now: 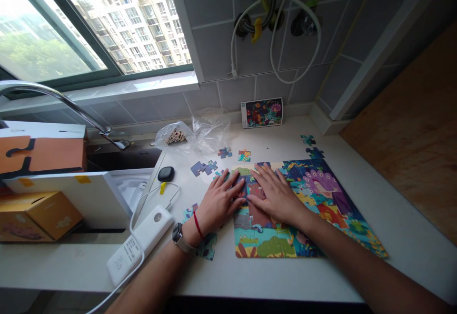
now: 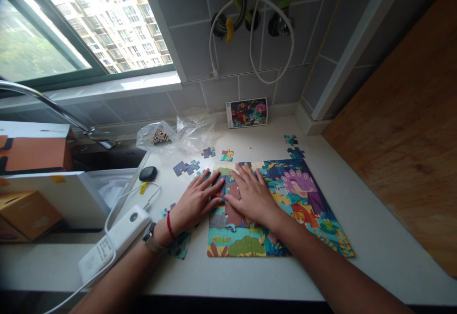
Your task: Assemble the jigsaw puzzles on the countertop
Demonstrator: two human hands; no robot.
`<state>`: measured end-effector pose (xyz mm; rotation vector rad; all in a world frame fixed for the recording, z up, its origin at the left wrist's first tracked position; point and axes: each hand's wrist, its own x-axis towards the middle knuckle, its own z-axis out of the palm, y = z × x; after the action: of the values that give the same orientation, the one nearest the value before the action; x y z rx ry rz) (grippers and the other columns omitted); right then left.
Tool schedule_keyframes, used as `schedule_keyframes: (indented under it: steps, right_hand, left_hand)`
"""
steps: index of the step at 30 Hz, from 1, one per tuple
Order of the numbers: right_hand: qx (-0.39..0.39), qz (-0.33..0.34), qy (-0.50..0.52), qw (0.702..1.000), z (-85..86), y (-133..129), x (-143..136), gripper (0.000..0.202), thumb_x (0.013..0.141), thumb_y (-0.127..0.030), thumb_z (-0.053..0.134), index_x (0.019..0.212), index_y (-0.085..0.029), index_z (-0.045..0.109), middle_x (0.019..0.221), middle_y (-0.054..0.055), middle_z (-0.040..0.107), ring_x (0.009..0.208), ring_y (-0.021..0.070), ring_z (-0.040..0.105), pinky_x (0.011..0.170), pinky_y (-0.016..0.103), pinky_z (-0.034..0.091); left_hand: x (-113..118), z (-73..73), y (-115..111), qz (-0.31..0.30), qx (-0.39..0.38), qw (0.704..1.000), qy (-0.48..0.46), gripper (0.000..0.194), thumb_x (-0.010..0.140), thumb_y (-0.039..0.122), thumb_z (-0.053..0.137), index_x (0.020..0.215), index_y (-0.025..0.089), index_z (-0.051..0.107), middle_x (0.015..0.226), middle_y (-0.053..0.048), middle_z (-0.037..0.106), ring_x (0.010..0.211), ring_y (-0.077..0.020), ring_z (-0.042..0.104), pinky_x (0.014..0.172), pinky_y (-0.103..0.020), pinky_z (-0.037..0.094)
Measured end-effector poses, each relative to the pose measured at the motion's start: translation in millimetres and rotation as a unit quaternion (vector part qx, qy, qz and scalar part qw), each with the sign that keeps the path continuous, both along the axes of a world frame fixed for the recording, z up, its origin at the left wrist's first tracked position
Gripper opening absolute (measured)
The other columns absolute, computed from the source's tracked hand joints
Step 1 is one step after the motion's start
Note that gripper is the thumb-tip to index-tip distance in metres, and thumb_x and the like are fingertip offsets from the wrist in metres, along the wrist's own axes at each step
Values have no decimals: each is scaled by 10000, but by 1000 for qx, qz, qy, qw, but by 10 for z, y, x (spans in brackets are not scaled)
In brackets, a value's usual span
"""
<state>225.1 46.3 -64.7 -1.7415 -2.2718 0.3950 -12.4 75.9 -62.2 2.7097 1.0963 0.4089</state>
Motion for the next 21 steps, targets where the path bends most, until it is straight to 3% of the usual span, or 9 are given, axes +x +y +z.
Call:
schedule_keyframes:
  steps: [5,9,12,15,18,21]
  right_hand:
    - [-8,-12,10,1000,15,9,-34,717,971,-555,587,1604,-245,456,1717,114,341,1608,369,241,1278,644,226]
    - [-8,-15,30,999,46,-2,-28,595,1030,-460,503,1583,-238,493,1708,111,358,1605,365,251,1272,667,229]
    - [41,-13,87,995,111,-9,8,510,1073,-368,405,1549,-251,543,1705,85,370,1608,328,260,1272,627,287]
    - [88,19,121,989,192,-33,33,506,1089,-322,371,1570,-271,520,1710,49,365,1624,292,213,1292,579,291]
    - [44,91,72,992,231,-74,20,538,1085,-393,428,1611,-285,458,1736,41,296,1631,317,168,1292,602,275]
    - [-37,142,-4,989,241,-106,-5,596,1069,-476,478,1631,-285,418,1752,54,229,1628,341,164,1286,622,263]
  left_hand:
    - [-10,-25,-9,1,-16,1000,-4,558,1078,535,486,1571,275,504,1683,-103,394,1598,-407,246,1218,-650,381]
    - [-68,31,10,-5,-53,997,-51,521,1120,444,400,1613,281,432,1706,-83,347,1607,-370,228,1242,-639,361]
    - [-158,110,79,19,-54,986,-157,496,1125,342,387,1615,270,423,1652,-85,453,1590,-307,307,1253,-577,391]
    - [-246,162,155,68,-35,972,-224,442,1113,294,410,1538,267,526,1512,-85,617,1525,-293,441,1230,-566,435]
    - [-287,171,209,90,-19,966,-243,379,1097,298,455,1434,246,620,1414,-96,687,1427,-298,556,1186,-558,484]
    - [-290,168,242,74,-8,965,-250,320,1077,301,506,1337,237,682,1324,-98,729,1329,-284,627,1161,-532,507]
